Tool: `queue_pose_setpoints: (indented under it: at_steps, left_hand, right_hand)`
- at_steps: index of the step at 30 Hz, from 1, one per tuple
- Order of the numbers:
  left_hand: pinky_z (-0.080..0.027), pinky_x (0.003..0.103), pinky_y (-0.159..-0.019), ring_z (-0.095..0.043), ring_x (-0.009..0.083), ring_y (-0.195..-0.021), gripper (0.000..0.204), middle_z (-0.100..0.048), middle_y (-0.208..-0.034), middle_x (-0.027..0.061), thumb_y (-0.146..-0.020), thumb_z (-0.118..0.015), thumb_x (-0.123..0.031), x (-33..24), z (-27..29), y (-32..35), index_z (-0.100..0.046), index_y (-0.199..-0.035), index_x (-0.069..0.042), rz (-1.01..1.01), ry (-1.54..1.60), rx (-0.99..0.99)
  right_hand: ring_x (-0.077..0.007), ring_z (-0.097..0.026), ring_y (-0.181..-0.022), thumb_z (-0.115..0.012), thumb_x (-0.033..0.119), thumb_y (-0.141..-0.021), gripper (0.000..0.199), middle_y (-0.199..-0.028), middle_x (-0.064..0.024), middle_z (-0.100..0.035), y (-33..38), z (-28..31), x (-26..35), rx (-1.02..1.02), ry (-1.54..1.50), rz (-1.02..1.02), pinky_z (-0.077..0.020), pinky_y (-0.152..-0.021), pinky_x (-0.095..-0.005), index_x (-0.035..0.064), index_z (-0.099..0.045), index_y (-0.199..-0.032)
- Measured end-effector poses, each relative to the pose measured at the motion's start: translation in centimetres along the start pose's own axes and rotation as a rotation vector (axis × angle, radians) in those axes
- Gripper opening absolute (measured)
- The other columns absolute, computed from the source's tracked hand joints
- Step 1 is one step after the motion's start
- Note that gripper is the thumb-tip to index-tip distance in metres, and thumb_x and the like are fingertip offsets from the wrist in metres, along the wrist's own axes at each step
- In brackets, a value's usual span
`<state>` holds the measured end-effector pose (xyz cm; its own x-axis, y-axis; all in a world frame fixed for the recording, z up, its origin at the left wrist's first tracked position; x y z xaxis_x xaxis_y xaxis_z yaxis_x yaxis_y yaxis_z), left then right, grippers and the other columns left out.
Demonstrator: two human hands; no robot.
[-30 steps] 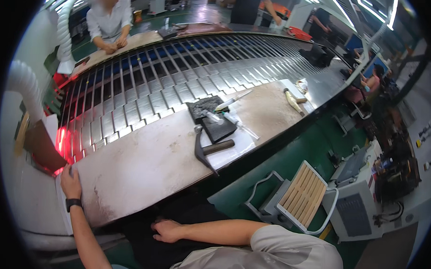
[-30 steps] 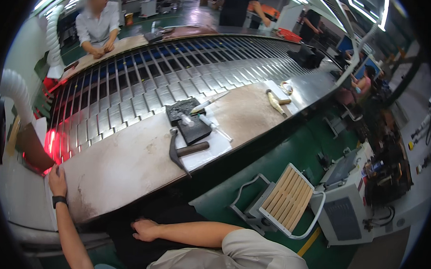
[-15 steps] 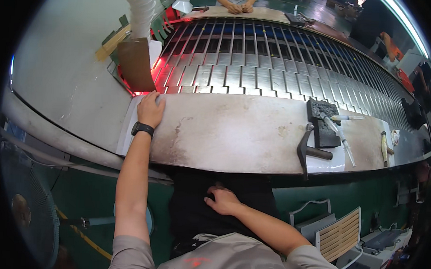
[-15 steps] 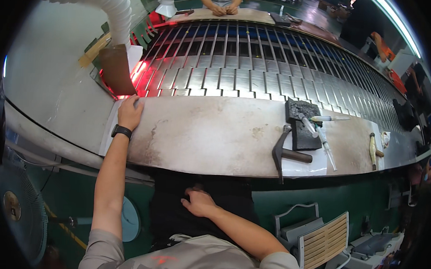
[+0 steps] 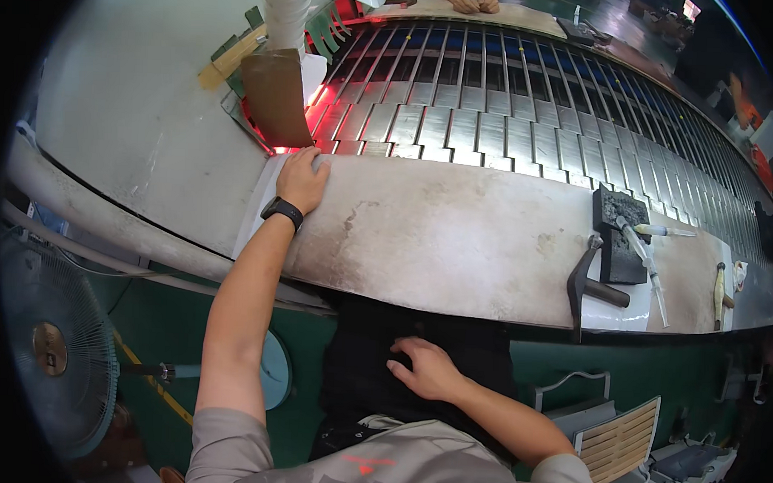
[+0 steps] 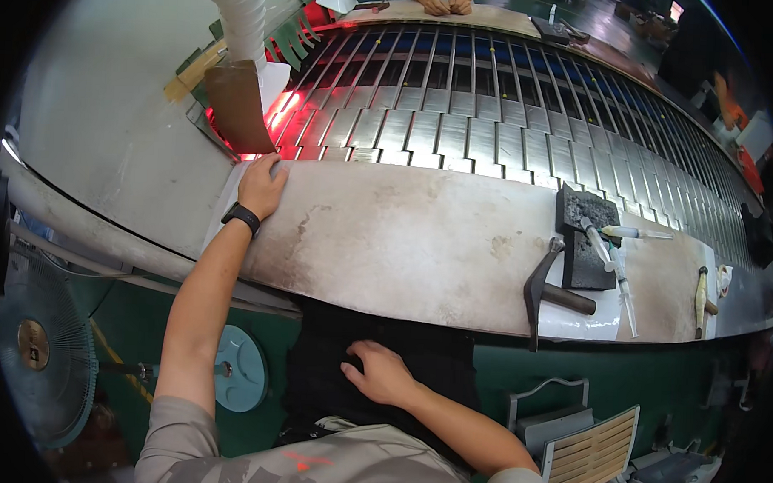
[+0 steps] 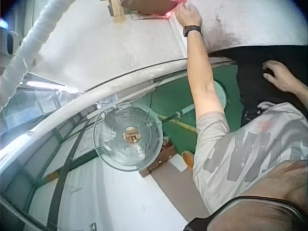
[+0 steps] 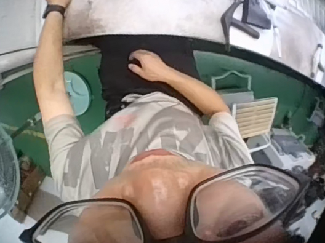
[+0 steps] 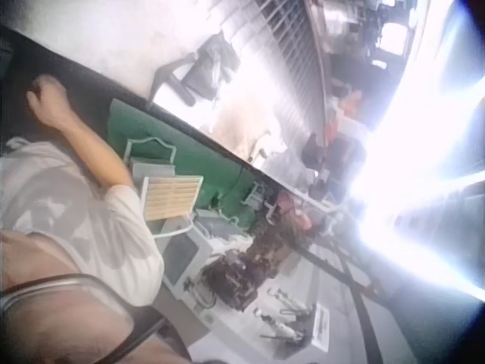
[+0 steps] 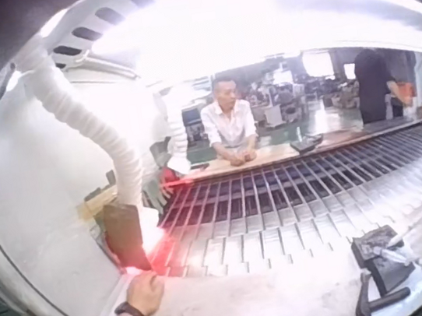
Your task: The person assembles boots by taking boot uppers and soles from a conveyor and pressing the soles onto the bottoms of the boot uppers by hand.
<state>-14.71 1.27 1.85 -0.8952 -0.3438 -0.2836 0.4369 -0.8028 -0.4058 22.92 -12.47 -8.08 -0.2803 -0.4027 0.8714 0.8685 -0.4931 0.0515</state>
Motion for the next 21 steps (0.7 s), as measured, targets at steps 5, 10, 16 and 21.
queue_pose_setpoints:
  at_steps: [5, 10, 16, 21]
  left_hand:
    - [-0.048, 0.049, -0.107, -0.062, 0.0418, -0.124, 0.053, -0.068, -0.129, 0.0263, -0.096, -0.064, -0.038, 1.8, -1.1, -4.1, -0.065, -0.131, 0.002, 0.054, 0.002, 0.096]
    - [-0.052, 0.05, -0.102, -0.066, 0.0442, -0.117, 0.063, -0.066, -0.123, 0.0343, -0.095, -0.061, -0.045, 6.3, -3.9, -10.0, -0.061, -0.128, 0.009, 0.217, -0.272, 0.371]
    - [-0.051, 0.048, -0.103, -0.065, 0.0427, -0.118, 0.058, -0.066, -0.126, 0.0317, -0.096, -0.061, -0.041, 11.6, -10.8, -15.1, -0.059, -0.131, 0.005, 0.335, -0.217, 0.479]
    - [-0.051, 0.047, -0.102, -0.065, 0.0411, -0.118, 0.056, -0.065, -0.127, 0.0308, -0.096, -0.062, -0.035, 16.9, -18.1, -20.4, -0.057, -0.134, 0.005, 0.266, -0.254, 0.523]
  right_hand:
    - [-0.0361, -0.069, -0.108, -0.079, 0.016, -0.086, 0.03, -0.124, -0.0187, -0.069, 2.8, 10.3, 7.3, -0.209, 0.077, 0.265, -0.0592, -0.089, -0.0421, 0.0011, -0.069, -0.11]
    - [-0.0424, -0.069, -0.106, -0.079, 0.001, -0.073, 0.03, -0.118, -0.0237, -0.069, 4.1, 20.8, 8.9, -0.63, 0.35, 0.3, -0.0576, -0.091, -0.0477, -0.0043, -0.07, -0.101]
    - [-0.0413, -0.067, -0.109, -0.078, 0.007, -0.073, 0.027, -0.119, -0.0227, -0.07, 2.2, 24.0, 3.5, -0.728, 0.6, 0.032, -0.0536, -0.096, -0.0496, -0.0032, -0.07, -0.097]
    - [-0.0324, -0.07, -0.107, -0.08, 0.014, -0.075, 0.024, -0.117, -0.0151, -0.073, 1.9, 24.9, 2.0, -0.654, 0.59, -0.04, -0.0546, -0.093, -0.0462, 0.0023, -0.072, -0.095]
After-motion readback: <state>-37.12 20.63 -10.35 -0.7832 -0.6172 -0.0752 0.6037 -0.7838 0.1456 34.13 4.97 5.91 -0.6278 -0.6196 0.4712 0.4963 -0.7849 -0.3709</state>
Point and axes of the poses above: each hand's wrist, its own y-axis away from the middle knuckle, its own z-axis out of the back of the hand, x = y × z, the point moved 8 cm from there along -y, towards the middle knuckle
